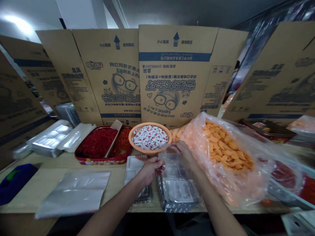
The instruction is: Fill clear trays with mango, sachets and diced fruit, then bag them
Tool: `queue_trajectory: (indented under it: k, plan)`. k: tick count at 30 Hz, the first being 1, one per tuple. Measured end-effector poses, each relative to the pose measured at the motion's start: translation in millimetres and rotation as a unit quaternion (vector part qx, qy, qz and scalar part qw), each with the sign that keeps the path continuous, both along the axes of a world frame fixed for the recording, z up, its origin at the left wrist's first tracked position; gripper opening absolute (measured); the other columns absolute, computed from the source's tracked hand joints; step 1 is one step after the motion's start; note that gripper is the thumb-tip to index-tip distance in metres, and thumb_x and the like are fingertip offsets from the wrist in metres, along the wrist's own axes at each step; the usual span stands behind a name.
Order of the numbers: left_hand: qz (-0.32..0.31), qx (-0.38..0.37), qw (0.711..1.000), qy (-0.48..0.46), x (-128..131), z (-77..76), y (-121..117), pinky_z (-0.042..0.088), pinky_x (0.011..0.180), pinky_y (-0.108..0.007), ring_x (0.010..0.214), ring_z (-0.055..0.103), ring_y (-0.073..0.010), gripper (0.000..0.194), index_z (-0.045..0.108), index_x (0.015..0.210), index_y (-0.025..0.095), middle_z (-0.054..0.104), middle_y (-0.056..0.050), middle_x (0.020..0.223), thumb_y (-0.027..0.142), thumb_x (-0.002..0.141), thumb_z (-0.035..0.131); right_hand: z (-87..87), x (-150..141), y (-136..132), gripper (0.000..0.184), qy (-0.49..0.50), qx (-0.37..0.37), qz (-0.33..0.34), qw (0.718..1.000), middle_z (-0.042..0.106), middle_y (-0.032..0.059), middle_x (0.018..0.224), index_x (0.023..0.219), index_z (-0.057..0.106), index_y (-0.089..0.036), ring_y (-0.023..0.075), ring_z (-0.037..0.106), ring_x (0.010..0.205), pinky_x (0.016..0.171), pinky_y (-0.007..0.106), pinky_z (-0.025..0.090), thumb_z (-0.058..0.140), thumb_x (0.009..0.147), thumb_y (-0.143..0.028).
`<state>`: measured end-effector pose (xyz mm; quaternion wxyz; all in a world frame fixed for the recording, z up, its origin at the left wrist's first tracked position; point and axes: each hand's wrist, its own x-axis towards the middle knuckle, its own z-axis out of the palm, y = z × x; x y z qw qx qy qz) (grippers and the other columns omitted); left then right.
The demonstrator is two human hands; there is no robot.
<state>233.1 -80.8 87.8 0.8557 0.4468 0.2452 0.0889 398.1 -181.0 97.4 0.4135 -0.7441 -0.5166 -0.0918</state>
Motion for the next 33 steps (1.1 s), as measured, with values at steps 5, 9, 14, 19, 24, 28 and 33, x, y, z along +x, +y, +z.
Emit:
queue_trajectory:
  k: [5, 9, 14, 19, 24, 28, 33]
  plan:
    - [0.016, 0.011, 0.999, 0.033, -0.3, -5.6, 0.1, 0.044, 0.058, -0.028, 0.055, 0.05, -0.0106, 0.028, 0.047, 0.065, 0.016, 0.051, 0.002, 0.064, 0.03, 0.063, 0.071, 0.9, 2.5, 0.4, 0.03, -0.007, -0.004, 0.005, 1.0, 0.063, 0.0062, 0.08, 0.086, 0.066, -0.02, 0.0216, 0.057, 0.081, 0.073, 0.034, 0.045, 0.045, 0.086, -0.042]
    - [0.038, 0.059, 0.995, 0.074, 0.8, -16.6, 0.9, 0.042, 0.055, -0.026, 0.052, 0.048, -0.0105, 0.024, 0.047, 0.067, 0.017, 0.049, 0.003, 0.058, 0.031, 0.068, 0.066, -1.7, 4.0, -0.9, 0.032, 0.011, 0.017, -0.018, 1.0, 0.062, 0.0061, 0.082, 0.086, 0.065, -0.021, 0.0213, 0.056, 0.081, 0.073, 0.034, 0.045, 0.044, 0.087, -0.045]
    - [0.037, 0.146, 0.981, 0.121, -6.2, -23.7, 3.0, 0.044, 0.063, -0.029, 0.063, 0.054, -0.0155, 0.014, 0.05, 0.066, 0.017, 0.051, 0.0, 0.058, 0.026, 0.072, 0.06, -1.5, 1.1, -5.8, 0.029, 0.042, 0.021, -0.022, 0.999, 0.062, 0.0058, 0.087, 0.09, 0.063, -0.021, 0.0204, 0.056, 0.085, 0.076, 0.033, 0.045, 0.045, 0.088, -0.043]
    - [0.078, 0.458, 0.884, -0.046, -17.7, -9.8, -0.1, 0.026, 0.106, -0.038, 0.124, 0.038, -0.022, 0.032, 0.056, 0.108, 0.021, 0.05, -0.008, 0.127, 0.019, 0.076, 0.054, -1.1, -3.8, -5.9, 0.026, 0.063, -0.002, 0.002, 0.998, 0.062, 0.0057, 0.087, 0.089, 0.063, -0.02, 0.0202, 0.057, 0.086, 0.078, 0.033, 0.045, 0.045, 0.088, -0.04]
    - [0.013, 0.678, 0.728, -0.102, -16.7, -16.5, 4.6, 0.012, 0.112, -0.045, 0.137, 0.019, -0.0232, 0.049, 0.053, 0.121, 0.021, 0.037, -0.008, 0.143, 0.005, 0.076, 0.043, 2.0, -6.2, -7.2, 0.026, 0.063, 0.005, 0.02, 0.998, 0.062, 0.0058, 0.087, 0.089, 0.063, -0.021, 0.0197, 0.057, 0.086, 0.079, 0.033, 0.044, 0.046, 0.087, -0.039]
    - [-0.065, 0.762, 0.637, -0.091, -14.0, -37.5, 19.8, 0.015, 0.111, -0.049, 0.136, 0.023, -0.0235, 0.04, 0.058, 0.114, 0.023, 0.048, -0.008, 0.135, 0.007, 0.081, 0.042, 8.7, -6.7, -10.7, 0.026, 0.084, 0.021, 0.017, 0.996, 0.062, 0.0058, 0.086, 0.087, 0.064, -0.021, 0.0197, 0.056, 0.084, 0.08, 0.034, 0.044, 0.049, 0.085, -0.042]
    - [-0.123, 0.847, 0.516, -0.022, -9.6, -42.1, 29.9, 0.021, 0.109, -0.05, 0.137, 0.022, -0.0231, 0.04, 0.05, 0.125, 0.022, 0.04, -0.008, 0.142, 0.014, 0.088, 0.035, 23.5, -5.5, -20.4, 0.027, 0.174, 0.13, -0.036, 0.975, 0.062, 0.0034, 0.085, 0.084, 0.062, -0.021, 0.0182, 0.056, 0.083, 0.081, 0.033, 0.044, 0.058, 0.076, -0.047]
